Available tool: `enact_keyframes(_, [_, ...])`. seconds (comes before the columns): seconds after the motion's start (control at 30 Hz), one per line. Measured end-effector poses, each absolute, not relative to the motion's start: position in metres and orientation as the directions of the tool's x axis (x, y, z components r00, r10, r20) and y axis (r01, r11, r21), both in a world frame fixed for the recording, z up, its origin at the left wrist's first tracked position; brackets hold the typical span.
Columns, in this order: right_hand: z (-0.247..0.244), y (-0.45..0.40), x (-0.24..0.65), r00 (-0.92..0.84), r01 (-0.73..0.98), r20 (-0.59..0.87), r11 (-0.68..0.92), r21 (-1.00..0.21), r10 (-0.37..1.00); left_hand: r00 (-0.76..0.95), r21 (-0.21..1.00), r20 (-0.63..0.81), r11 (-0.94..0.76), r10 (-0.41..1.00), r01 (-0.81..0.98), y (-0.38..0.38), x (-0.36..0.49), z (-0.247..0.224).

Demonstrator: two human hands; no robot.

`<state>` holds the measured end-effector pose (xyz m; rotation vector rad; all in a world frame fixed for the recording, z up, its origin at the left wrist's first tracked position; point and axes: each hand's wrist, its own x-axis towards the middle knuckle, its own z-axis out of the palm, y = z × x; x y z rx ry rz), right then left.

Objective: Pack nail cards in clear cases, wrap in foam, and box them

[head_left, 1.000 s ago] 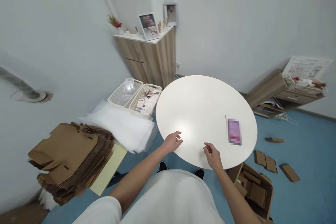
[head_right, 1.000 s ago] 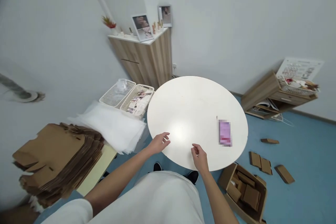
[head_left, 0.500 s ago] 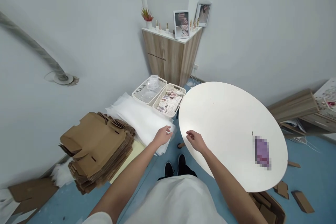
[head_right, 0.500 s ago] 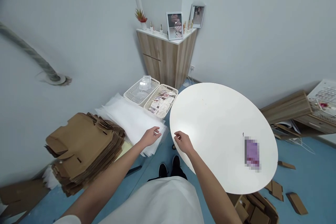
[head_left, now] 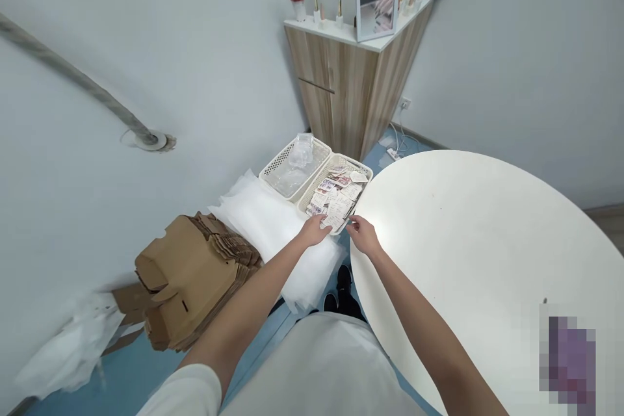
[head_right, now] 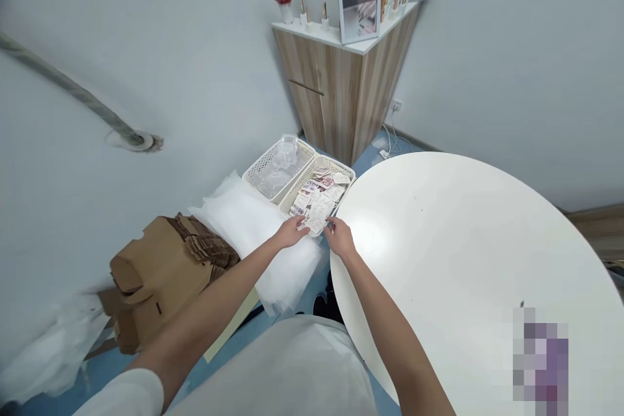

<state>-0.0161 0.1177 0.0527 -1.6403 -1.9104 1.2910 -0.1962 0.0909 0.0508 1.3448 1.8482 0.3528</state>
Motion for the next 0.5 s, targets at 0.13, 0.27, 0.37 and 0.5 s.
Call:
enact_keyframes(0.13, [0.044,0.147,-0.045,-0.423,0.703,-0.317,0.086,-0.706,0.849,-0.144,0.617,-0.505,0.473,0.851,0.63,0.12,-0.196,0.031])
enact_keyframes(0.27, [0.032,0.172,-0.067,-0.412,0.816,-0.414,0.127,-0.564,0.812,-0.156,0.637,-0.516,0.499,0.842,0.588,0.138,-0.193,0.016])
enact_keyframes(0.37, [0.022,0.189,-0.074,-0.339,0.874,-0.519,0.058,-0.482,0.785,-0.135,0.648,-0.513,0.485,0.848,0.587,0.145,-0.191,0.012])
enact_keyframes(0.5, [0.012,0.203,-0.081,-0.265,0.89,-0.61,-0.054,-0.453,0.746,-0.082,0.609,-0.541,0.457,0.837,0.649,0.151,-0.188,0.013])
